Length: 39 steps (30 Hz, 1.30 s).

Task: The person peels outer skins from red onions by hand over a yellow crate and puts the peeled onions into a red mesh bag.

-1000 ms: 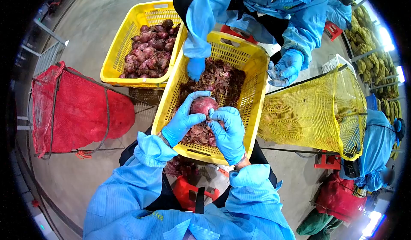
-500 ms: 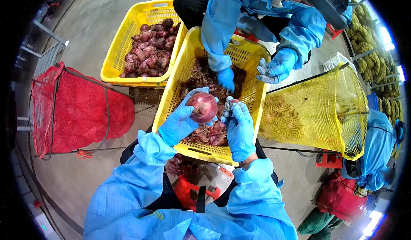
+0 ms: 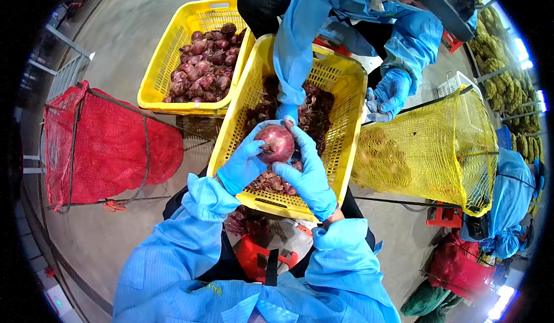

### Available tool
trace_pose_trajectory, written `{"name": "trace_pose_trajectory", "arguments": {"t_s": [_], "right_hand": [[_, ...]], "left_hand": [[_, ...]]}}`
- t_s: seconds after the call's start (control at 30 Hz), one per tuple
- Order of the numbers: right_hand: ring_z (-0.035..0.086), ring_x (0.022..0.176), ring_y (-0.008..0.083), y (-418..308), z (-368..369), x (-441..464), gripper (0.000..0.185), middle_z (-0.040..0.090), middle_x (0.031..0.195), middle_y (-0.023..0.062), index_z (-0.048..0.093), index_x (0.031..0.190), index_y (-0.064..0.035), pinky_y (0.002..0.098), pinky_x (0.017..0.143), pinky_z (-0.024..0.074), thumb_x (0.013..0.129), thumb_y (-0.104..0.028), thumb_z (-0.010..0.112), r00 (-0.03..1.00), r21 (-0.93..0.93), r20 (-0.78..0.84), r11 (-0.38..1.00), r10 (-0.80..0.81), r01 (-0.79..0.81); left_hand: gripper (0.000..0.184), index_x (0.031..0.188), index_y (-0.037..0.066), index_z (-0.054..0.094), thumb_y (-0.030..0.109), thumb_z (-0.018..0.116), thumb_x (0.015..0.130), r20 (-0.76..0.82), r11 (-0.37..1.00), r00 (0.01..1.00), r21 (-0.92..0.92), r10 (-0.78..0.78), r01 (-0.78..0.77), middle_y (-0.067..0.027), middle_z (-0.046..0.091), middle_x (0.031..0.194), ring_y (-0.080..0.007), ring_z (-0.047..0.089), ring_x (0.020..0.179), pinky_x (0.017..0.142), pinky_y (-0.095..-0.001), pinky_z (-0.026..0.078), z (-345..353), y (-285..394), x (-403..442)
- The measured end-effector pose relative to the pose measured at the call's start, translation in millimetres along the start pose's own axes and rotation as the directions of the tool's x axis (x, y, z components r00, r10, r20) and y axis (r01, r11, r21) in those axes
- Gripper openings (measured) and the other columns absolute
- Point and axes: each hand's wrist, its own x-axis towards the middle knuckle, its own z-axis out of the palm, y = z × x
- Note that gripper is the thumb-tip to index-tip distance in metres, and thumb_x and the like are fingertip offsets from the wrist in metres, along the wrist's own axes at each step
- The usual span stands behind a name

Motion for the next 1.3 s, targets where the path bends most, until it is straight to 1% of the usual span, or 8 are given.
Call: {"name": "trace_pose_trajectory", "arguments": {"t_s": [0.03,0.23,0.4,0.6,1.0,1.1,1.23,1.3], "right_hand": [[0.034,0.138,0.0222,6,1,0,0.084,0.031,0.152,0.0111,0.027,0.148,-0.0042,0.0335,0.112,0.0317,0.078,-0.004,0.073,1.000,0.070,0.028,0.997,0.012,-0.014],[0.034,0.137,0.0215,-2,4,-1,0.086,0.029,0.153,0.0115,0.026,0.149,-0.0036,0.0340,0.112,0.0312,0.076,0.003,0.072,0.995,0.192,0.007,0.977,0.096,-0.095],[0.036,0.136,0.0214,5,3,0,0.086,0.031,0.151,0.0113,0.028,0.148,-0.0032,0.0345,0.112,0.0321,0.074,0.003,0.072,0.998,0.073,-0.018,0.996,0.052,-0.051],[0.037,0.135,0.0237,14,11,1,0.088,0.035,0.147,0.0114,0.032,0.146,-0.0040,0.0349,0.112,0.0326,0.070,0.002,0.075,0.998,-0.001,-0.069,1.000,-0.011,0.011],[0.041,0.132,0.0229,14,16,0,0.087,0.035,0.147,0.0097,0.032,0.145,-0.0065,0.0351,0.110,0.0358,0.070,0.005,0.075,0.996,-0.198,-0.044,0.978,-0.080,0.070],[0.043,0.130,0.0263,18,15,1,0.090,0.041,0.142,0.0128,0.033,0.145,-0.0052,0.0345,0.110,0.0347,0.068,-0.003,0.079,0.992,-0.235,-0.052,0.967,-0.113,0.098],[0.042,0.131,0.0281,14,14,3,0.094,0.037,0.146,0.0148,0.027,0.149,-0.0049,0.0353,0.111,0.0327,0.071,-0.004,0.079,0.999,-0.211,-0.013,0.976,-0.052,0.048],[0.049,0.124,0.0262,5,14,2,0.093,0.038,0.145,0.0137,0.027,0.150,-0.0075,0.0331,0.103,0.0421,0.071,-0.001,0.077,0.995,-0.398,0.005,0.913,-0.101,0.094]], "left_hand": [[0.066,0.135,0.007,0.039,0.025,0.071,0.081,0.022,1.000,1.000,0.001,-0.017,0.017,-0.0116,0.048,0.132,-0.0252,0.053,0.120,0.100,-0.0400,0.048,0,0,-1],[0.068,0.138,0.009,0.035,0.015,0.070,0.079,0.060,0.994,0.997,0.093,-0.054,0.049,-0.0104,0.044,0.134,-0.0238,0.049,0.124,0.105,-0.0386,0.043,10,4,-5],[0.066,0.136,0.011,0.037,0.007,0.066,0.078,-0.012,0.949,1.000,0.315,-0.005,0.008,-0.0094,0.044,0.130,-0.0194,0.048,0.120,0.102,-0.0334,0.043,7,-1,-3],[0.064,0.130,0.005,0.044,0.016,0.066,0.071,-0.073,0.900,0.988,0.426,0.138,-0.095,-0.0088,0.052,0.123,-0.0191,0.053,0.115,0.102,-0.0333,0.044,16,-1,-3],[0.059,0.127,0.005,0.048,0.008,0.060,0.069,-0.105,0.955,0.989,0.285,0.109,-0.075,-0.0104,0.053,0.119,-0.0206,0.055,0.111,0.097,-0.0328,0.047,7,-4,-8],[0.059,0.127,0.006,0.048,0.010,0.060,0.070,-0.075,0.978,0.991,0.184,0.109,-0.093,-0.0112,0.053,0.119,-0.0218,0.056,0.111,0.097,-0.0342,0.048,2,-8,-7],[0.054,0.129,0.007,0.047,0.023,0.065,0.081,-0.130,0.996,0.988,0.022,0.085,-0.083,-0.0112,0.055,0.126,-0.0244,0.058,0.114,0.100,-0.0406,0.048,-9,-15,-4],[0.051,0.130,0.007,0.049,0.028,0.063,0.086,-0.208,0.994,0.978,-0.101,0.022,-0.044,-0.0116,0.057,0.125,-0.0263,0.058,0.114,0.099,-0.0429,0.049,-22,-15,-1]]}}
